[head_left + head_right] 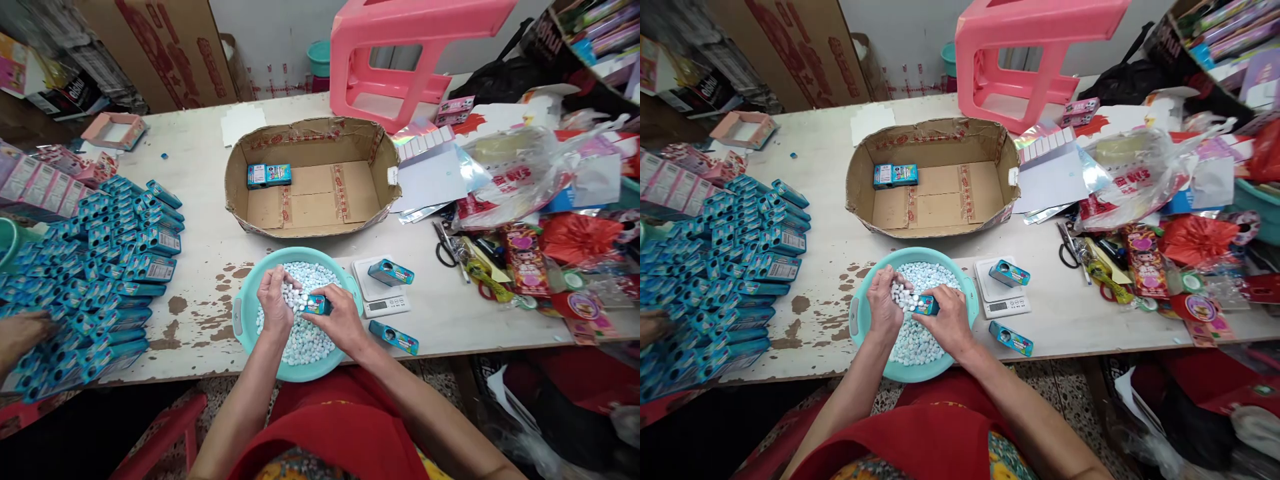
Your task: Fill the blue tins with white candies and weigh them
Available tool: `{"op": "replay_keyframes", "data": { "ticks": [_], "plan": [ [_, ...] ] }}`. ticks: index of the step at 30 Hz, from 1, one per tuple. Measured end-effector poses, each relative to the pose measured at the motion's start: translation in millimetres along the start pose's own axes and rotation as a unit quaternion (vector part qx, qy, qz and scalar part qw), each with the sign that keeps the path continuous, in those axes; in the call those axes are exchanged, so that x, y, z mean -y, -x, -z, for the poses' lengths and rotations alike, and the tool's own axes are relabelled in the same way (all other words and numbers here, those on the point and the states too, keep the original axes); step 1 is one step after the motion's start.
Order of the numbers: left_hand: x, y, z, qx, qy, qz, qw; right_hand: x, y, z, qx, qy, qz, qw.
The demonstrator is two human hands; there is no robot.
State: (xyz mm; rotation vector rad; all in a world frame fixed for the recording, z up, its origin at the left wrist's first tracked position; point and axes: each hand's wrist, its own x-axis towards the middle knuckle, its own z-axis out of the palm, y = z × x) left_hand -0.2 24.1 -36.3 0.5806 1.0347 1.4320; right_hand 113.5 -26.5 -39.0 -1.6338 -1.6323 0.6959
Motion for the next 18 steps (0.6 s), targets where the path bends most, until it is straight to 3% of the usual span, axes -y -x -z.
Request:
{"op": "replay_keyframes", "data": {
  "ticks": [6, 12, 18],
  "plan": [
    [-4.9, -3.5, -3.7, -0.012, 0.008, -0.017, 1.000, 6.6, 0.4, 1.8, -0.005, 0.004, -0.005, 1.000],
    [-3.9, -2.0, -1.0, 0.023, 0.009, 0.026, 0.999, 0.9, 5.5, -0.7, -0.009, -0.010, -0.029, 0.999],
    [-7.0, 2.9, -4.1, 0.035, 0.015, 0.005, 0.999, 4.9, 6.5, 1.8, -0.007, -0.028, -0.027, 0.999]
  ]
}}
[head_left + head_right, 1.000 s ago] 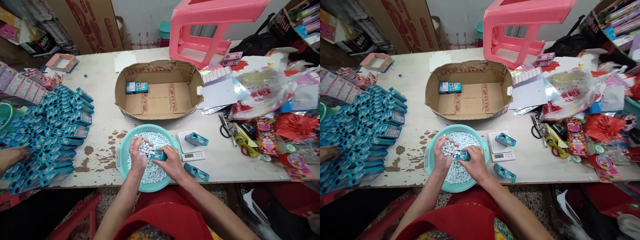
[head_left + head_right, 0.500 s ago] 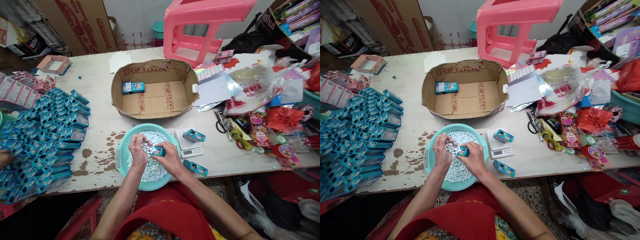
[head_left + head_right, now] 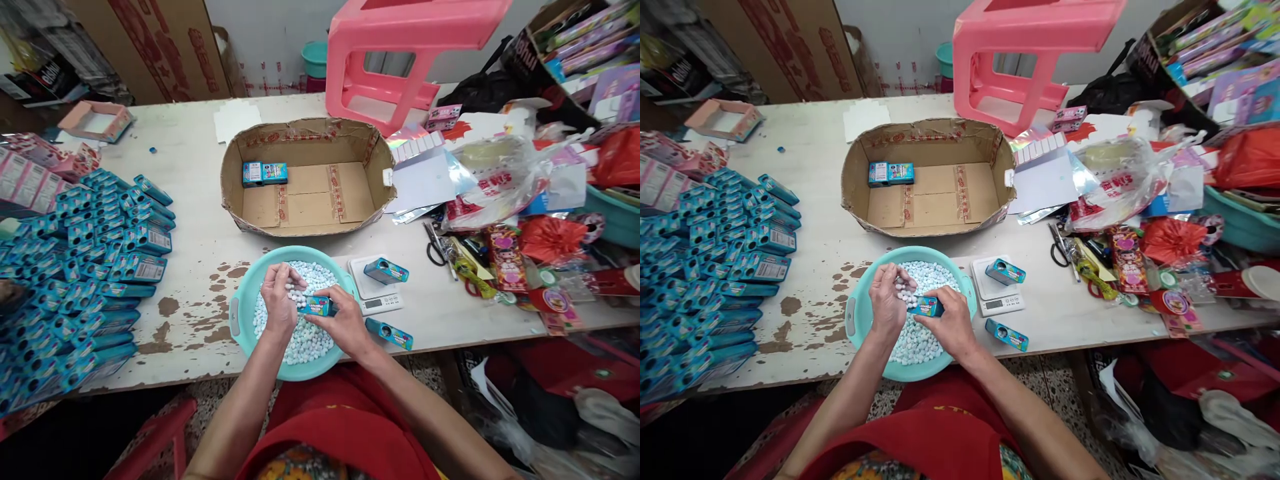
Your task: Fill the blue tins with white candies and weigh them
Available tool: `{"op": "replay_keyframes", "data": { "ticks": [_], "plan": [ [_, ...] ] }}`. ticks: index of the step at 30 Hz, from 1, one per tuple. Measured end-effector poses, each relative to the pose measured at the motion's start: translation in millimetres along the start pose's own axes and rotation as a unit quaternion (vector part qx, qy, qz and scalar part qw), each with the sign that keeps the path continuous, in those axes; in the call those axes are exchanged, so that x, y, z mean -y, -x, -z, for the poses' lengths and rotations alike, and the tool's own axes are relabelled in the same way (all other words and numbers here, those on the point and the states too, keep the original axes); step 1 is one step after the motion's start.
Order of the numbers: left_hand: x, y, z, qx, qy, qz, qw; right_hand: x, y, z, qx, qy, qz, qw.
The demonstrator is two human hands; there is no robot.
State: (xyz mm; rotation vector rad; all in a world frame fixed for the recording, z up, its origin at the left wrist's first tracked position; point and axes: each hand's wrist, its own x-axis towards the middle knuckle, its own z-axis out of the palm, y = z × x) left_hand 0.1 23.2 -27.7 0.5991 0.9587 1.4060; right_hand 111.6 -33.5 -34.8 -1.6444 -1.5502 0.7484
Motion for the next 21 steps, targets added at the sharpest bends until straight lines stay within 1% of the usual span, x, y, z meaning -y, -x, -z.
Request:
{"op": "replay_keyframes", "data": {
  "ticks": [3, 6, 10, 14, 17, 21],
  "plan": [
    [0.1, 0.0, -3.1, 0.022, -0.001, 0.011, 1.000, -4.4, -3.7, -1.6, 0.003, -0.032, 0.001, 0.999],
    [-0.1, -0.8, -6.1, 0.007, -0.008, 0.023, 1.000, -10.7, -7.6, -0.8, 0.017, -0.068, -0.009, 0.997],
    [-5.8, 4.9, -12.4, -0.009, 0.005, -0.012, 1.000, -11.9, -9.9, 11.9, 0.027, -0.103, -0.004, 0.994],
    [-5.4, 14.0, -20.7, 0.012, -0.021, -0.038, 0.999, -14.5, -14.3, 21.2, 0.035, -0.129, 0.008, 0.991],
    [-3.8, 16.9, -23.3, -0.011, -0.020, -0.045, 0.999, -19.1, -17.6, 23.7, 0.063, -0.139, 0.008, 0.988],
    [-10.5, 23.9, -25.2, -0.028, 0.004, -0.077, 0.997, -21.5, -16.5, 32.1, 0.087, -0.174, 0.022, 0.981]
  ]
}}
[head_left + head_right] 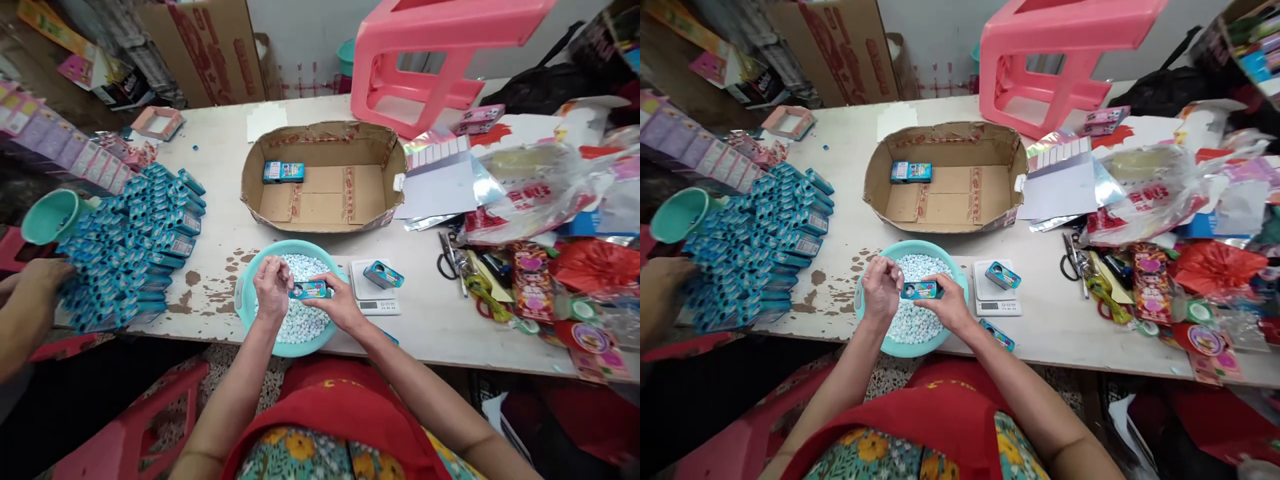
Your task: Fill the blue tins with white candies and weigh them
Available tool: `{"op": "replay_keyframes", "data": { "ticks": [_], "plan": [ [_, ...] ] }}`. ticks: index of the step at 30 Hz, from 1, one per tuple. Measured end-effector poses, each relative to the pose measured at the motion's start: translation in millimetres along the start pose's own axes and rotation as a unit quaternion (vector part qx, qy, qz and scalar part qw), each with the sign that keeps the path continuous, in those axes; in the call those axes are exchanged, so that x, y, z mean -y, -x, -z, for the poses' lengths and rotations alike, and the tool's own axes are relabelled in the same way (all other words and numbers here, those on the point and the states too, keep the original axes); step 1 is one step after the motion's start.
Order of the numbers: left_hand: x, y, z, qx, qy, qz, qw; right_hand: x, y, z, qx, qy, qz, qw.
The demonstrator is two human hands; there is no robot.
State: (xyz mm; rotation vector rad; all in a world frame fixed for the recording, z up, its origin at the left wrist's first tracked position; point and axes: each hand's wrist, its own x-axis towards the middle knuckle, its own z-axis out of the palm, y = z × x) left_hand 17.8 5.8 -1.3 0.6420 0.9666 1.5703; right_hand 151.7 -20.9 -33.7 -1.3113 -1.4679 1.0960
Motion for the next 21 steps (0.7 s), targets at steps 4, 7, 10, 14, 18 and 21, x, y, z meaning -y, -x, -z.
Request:
{"op": "replay_keyframes", "data": {
  "ticks": [4, 7, 10, 14, 18, 21],
  "plan": [
    [-7.6, 6.5, -4.3, -0.015, -0.008, 0.035, 0.999, -0.6, 0.8, 3.0, 0.021, -0.026, -0.018, 0.999],
    [-16.6, 3.6, 0.6, -0.054, 0.015, 0.033, 0.998, -1.8, 0.1, 7.4, 0.038, -0.056, -0.029, 0.997],
    [-26.7, -4.5, 17.7, -0.043, 0.048, 0.067, 0.996, 2.0, 5.3, 25.8, 0.048, -0.116, -0.048, 0.991],
    [-7.7, -18.5, 44.5, -0.018, 0.032, 0.169, 0.985, 11.5, 22.5, 69.9, 0.022, -0.156, -0.080, 0.984],
    [47.7, -26.5, 53.5, -0.058, -0.091, 0.279, 0.954, 9.1, 44.5, 125.4, -0.099, -0.150, -0.108, 0.978],
    [75.5, -24.8, 50.2, -0.042, -0.147, 0.303, 0.940, -5.0, 62.4, 169.8, -0.211, -0.124, -0.117, 0.962]
  ]
}}
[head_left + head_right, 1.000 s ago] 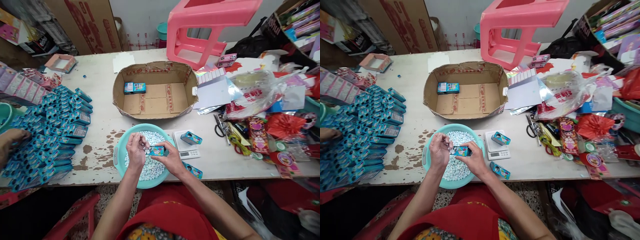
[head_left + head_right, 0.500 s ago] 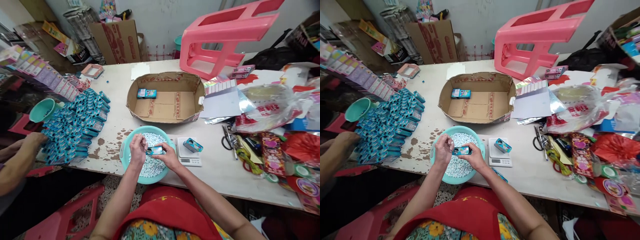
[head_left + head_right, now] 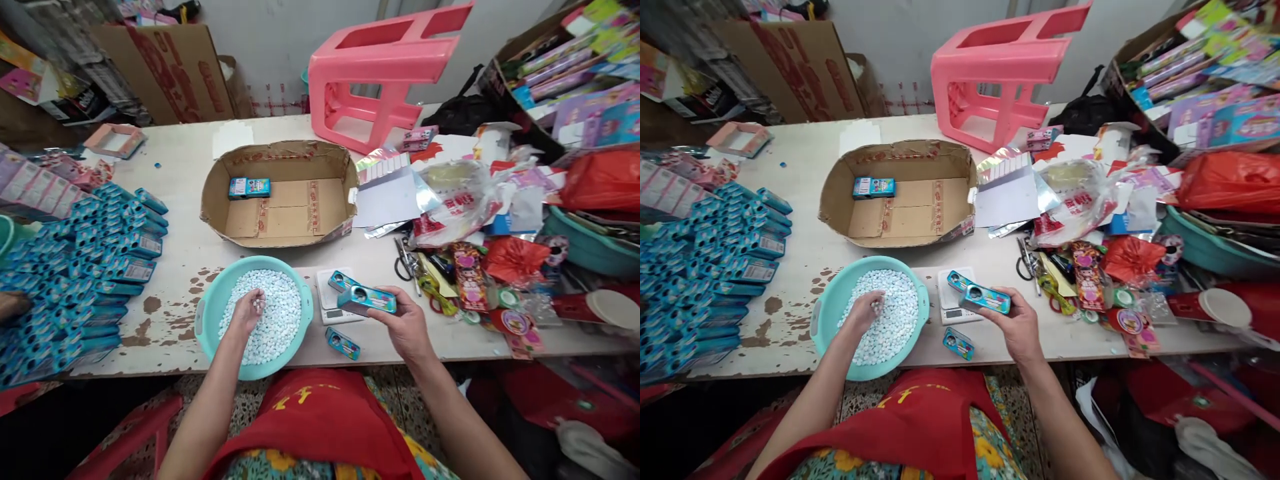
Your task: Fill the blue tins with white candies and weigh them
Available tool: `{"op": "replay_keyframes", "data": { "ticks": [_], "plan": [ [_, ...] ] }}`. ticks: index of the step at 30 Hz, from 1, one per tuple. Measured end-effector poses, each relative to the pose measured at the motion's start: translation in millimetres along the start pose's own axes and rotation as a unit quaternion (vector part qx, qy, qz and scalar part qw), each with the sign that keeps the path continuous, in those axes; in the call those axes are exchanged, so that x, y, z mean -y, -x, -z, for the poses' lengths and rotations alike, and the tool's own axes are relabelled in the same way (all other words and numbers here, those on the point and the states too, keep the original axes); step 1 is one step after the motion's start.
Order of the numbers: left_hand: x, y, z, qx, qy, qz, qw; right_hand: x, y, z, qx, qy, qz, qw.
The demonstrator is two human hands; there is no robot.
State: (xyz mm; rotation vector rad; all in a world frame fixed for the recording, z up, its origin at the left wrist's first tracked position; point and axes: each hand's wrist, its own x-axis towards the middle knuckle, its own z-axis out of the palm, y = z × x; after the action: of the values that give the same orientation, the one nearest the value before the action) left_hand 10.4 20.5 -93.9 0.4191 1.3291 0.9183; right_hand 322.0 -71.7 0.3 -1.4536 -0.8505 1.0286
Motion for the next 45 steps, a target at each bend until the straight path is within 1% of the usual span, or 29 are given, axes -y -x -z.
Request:
{"op": "replay_keyframes", "data": {
  "ticks": [3, 5, 7, 8, 11, 13, 15, 16, 19, 20, 21, 22, 24, 26, 28, 30, 31, 32, 35, 37, 38, 39, 40, 41, 43, 44, 45],
  "plan": [
    [2.1, 0.3, -9.9, 0.022, -0.069, 0.014, 0.997, -10.3, -3.1, 43.2, -0.117, 0.012, 0.009, 0.993],
    [-4.8, 3.0, -19.9, 0.047, -0.104, 0.019, 0.993, -18.6, -2.2, 63.1, -0.172, 0.013, 0.013, 0.985],
    [-13.9, 5.7, -36.6, 0.085, -0.144, 0.009, 0.986, -26.7, 1.1, 74.7, -0.202, 0.008, 0.009, 0.979],
    [-17.9, 7.0, -47.8, 0.106, -0.169, -0.007, 0.980, -30.6, 3.2, 77.8, -0.209, 0.003, 0.002, 0.978],
    [-24.2, 11.5, -89.2, 0.166, -0.257, -0.099, 0.947, -41.6, 9.7, 80.2, -0.211, -0.008, -0.027, 0.977],
    [-22.1, 14.0, -117.8, 0.203, -0.316, -0.167, 0.912, -48.2, 12.5, 79.1, -0.206, -0.012, -0.043, 0.978],
    [-15.5, 14.8, -141.7, 0.231, -0.395, -0.219, 0.862, -53.8, 14.2, 77.8, -0.199, -0.017, -0.055, 0.978],
    [-11.0, 14.1, -150.9, 0.231, -0.442, -0.243, 0.832, -56.2, 14.9, 77.4, -0.195, -0.019, -0.059, 0.979],
    [5.2, 8.5, -167.3, 0.192, -0.575, -0.305, 0.735, -62.2, 16.7, 77.1, -0.190, -0.020, -0.067, 0.979],
    [10.4, 5.9, -169.7, 0.181, -0.600, -0.317, 0.712, -64.1, 17.1, 76.9, -0.190, -0.020, -0.070, 0.979],
    [14.8, 3.5, -170.8, 0.173, -0.615, -0.323, 0.698, -66.0, 17.2, 76.3, -0.189, -0.020, -0.071, 0.979],
    [18.0, 1.5, -170.8, 0.168, -0.622, -0.326, 0.692, -68.1, 16.6, 75.0, -0.187, -0.020, -0.071, 0.980],
    [19.5, -0.1, -167.3, 0.158, -0.622, -0.328, 0.693, -72.4, 12.5, 69.2, -0.176, -0.016, -0.067, 0.982],
    [13.3, 2.7, -158.4, 0.129, -0.617, -0.342, 0.697, -77.3, 2.5, 57.4, -0.155, -0.005, -0.053, 0.987],
    [0.5, 9.8, -143.5, 0.074, -0.594, -0.373, 0.709, -83.0, -14.1, 39.3, -0.125, 0.011, -0.025, 0.992],
    [-14.8, 20.3, -124.0, 0.017, -0.557, -0.413, 0.720, -88.9, -35.1, 17.3, -0.093, 0.042, 0.020, 0.995],
    [-21.9, 26.4, -113.7, 0.001, -0.540, -0.431, 0.723, -91.3, -45.6, 6.3, -0.076, 0.065, 0.045, 0.994],
    [-27.6, 32.9, -103.5, -0.001, -0.530, -0.445, 0.722, -92.7, -55.0, -4.0, -0.060, 0.086, 0.066, 0.992],
    [-32.8, 52.7, -77.9, 0.035, -0.532, -0.470, 0.704, -86.8, -68.6, -25.9, -0.028, 0.134, 0.112, 0.984],
    [-25.6, 64.0, -66.8, 0.058, -0.534, -0.477, 0.696, -73.5, -62.0, -33.1, -0.040, 0.178, 0.167, 0.969],
    [-19.8, 68.7, -63.0, 0.067, -0.527, -0.476, 0.701, -65.3, -54.7, -35.6, -0.041, 0.205, 0.202, 0.957],
    [-13.2, 72.6, -60.2, 0.075, -0.513, -0.472, 0.713, -57.2, -45.8, -38.3, -0.027, 0.229, 0.235, 0.944],
    [-6.5, 75.7, -58.1, 0.086, -0.494, -0.463, 0.731, -49.9, -36.2, -41.7, 0.012, 0.245, 0.254, 0.936],
    [-0.2, 78.0, -56.4, 0.100, -0.472, -0.448, 0.753, -44.0, -27.0, -46.1, 0.069, 0.251, 0.256, 0.931],
    [9.3, 79.9, -52.7, 0.126, -0.420, -0.405, 0.802, -36.9, -12.2, -57.7, 0.174, 0.252, 0.224, 0.925],
    [11.8, 79.6, -50.1, 0.129, -0.388, -0.376, 0.831, -34.8, -7.3, -64.3, 0.202, 0.253, 0.201, 0.925],
    [12.8, 78.4, -46.9, 0.118, -0.348, -0.344, 0.864, -32.6, -4.0, -71.0, 0.210, 0.254, 0.184, 0.926]
  ]
}}
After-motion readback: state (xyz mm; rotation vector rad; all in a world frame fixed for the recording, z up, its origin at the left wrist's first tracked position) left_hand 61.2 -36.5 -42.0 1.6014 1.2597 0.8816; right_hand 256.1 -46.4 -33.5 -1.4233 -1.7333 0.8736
